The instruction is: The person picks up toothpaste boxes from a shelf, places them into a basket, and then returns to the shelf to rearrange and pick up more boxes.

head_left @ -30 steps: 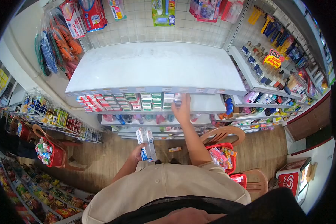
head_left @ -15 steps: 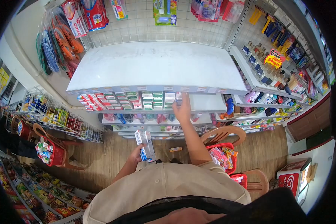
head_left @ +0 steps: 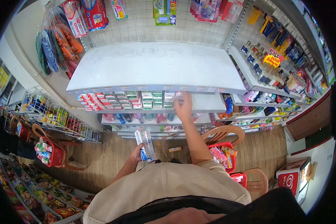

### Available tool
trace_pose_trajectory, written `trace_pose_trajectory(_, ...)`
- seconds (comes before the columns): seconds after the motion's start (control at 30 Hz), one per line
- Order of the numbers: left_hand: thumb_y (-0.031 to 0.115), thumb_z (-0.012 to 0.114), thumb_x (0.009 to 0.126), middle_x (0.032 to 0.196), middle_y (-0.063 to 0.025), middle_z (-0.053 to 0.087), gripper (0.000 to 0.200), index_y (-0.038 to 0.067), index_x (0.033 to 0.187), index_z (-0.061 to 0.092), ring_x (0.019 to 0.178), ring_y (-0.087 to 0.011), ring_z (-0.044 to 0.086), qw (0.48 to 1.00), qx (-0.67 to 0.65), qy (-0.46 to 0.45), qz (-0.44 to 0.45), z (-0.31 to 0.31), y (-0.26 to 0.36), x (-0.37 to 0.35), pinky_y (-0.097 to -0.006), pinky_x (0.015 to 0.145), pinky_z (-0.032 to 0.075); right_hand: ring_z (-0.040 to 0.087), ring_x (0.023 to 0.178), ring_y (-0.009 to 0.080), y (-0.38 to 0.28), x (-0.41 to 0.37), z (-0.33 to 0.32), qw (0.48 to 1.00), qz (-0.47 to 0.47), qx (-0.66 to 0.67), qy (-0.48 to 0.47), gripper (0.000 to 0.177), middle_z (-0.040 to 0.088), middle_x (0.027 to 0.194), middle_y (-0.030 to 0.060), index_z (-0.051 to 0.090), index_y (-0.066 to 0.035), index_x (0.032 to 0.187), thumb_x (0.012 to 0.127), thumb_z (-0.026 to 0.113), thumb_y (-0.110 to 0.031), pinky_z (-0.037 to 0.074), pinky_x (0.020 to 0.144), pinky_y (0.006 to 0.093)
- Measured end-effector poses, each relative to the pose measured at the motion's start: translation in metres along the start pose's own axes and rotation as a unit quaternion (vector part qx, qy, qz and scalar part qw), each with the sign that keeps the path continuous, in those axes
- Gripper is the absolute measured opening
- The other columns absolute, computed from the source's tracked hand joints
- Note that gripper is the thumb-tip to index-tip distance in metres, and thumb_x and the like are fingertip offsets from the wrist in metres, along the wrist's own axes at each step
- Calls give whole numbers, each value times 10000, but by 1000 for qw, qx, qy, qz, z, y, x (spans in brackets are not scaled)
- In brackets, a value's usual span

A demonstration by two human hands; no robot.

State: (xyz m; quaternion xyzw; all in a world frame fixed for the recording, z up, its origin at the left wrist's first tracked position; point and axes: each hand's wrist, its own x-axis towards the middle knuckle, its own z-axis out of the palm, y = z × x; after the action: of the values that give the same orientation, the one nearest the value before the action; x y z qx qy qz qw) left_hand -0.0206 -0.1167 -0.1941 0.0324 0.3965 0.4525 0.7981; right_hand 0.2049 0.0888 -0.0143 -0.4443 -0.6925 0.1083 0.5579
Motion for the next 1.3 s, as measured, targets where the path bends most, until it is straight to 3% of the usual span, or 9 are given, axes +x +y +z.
trace_pose_trajectory(0.17, 232, 597, 815, 1092, -137, 600, 476, 32, 1232, 487, 1004, -313, 596, 1000, -15, 3, 4, -1, -1, -4, -481, 919, 463, 526, 1011, 421, -3, 5, -2, 1000, -28, 4, 3, 297, 539, 1119, 236, 580, 10, 1090, 841, 599, -151, 432, 856, 438)
trace_pose_trajectory(0.47, 243, 594, 819, 1102, -147, 594, 492, 33, 1248, 473, 1009, -322, 593, 1000, -27, 0, -4, -18, -6, -2, -485, 918, 461, 577, 888, 397, 5, 4, 2, 999, -28, -22, 16, 256, 574, 986, 227, 604, 13, 1035, 834, 612, -146, 461, 757, 424)
trace_pose_trajectory(0.9, 269, 587, 818, 1109, -145, 594, 494, 43, 1244, 478, 1008, -325, 593, 1000, -9, -2, 13, -12, -5, -7, -486, 900, 468, 590, 873, 397, -5, 0, 5, 998, -24, -15, 52, 251, 576, 998, 238, 606, 24, 1037, 838, 608, -128, 475, 744, 417)
trace_pose_trajectory(1.1, 238, 597, 810, 1124, -138, 594, 495, 35, 1246, 480, 1025, -316, 590, 998, -45, -18, 31, -4, 4, -8, -475, 929, 456, 579, 906, 426, 0, -5, 6, 998, -28, -41, 50, 265, 566, 1042, 266, 600, 22, 1045, 828, 617, -129, 481, 761, 422)
trace_pose_trajectory(1.17, 242, 599, 805, 1124, -138, 595, 495, 35, 1241, 485, 1025, -315, 590, 998, -44, -13, 32, 2, 8, -7, -474, 929, 456, 478, 1160, 453, 3, -9, 9, 998, 29, -32, 36, 380, 476, 1248, 324, 572, -11, 1150, 810, 636, -167, 415, 931, 475)
trace_pose_trajectory(1.2, 252, 601, 802, 1120, -137, 598, 499, 34, 1236, 488, 1023, -314, 591, 998, -37, -43, 35, 4, 9, -6, -475, 928, 456, 478, 1160, 453, -3, -13, 6, 998, 30, -32, 36, 380, 476, 1248, 324, 572, -11, 1150, 810, 636, -167, 415, 931, 475)
trace_pose_trajectory(1.27, 290, 565, 807, 1165, -162, 583, 539, 39, 1273, 462, 1057, -322, 584, 995, -12, -90, 42, 13, 14, -3, -481, 937, 452, 362, 1272, 400, -28, -30, -7, 986, -12, -61, 153, 471, 437, 1302, 264, 483, -21, 1244, 819, 623, -167, 282, 1027, 518)
trace_pose_trajectory(1.3, 290, 565, 807, 1165, -162, 583, 539, 39, 1273, 462, 1057, -322, 584, 995, -11, -90, 43, 17, 16, -2, -481, 937, 452, 331, 1283, 387, -26, -49, -7, 990, -3, -54, 133, 499, 423, 1310, 238, 456, -28, 1265, 816, 625, -166, 230, 1046, 524)
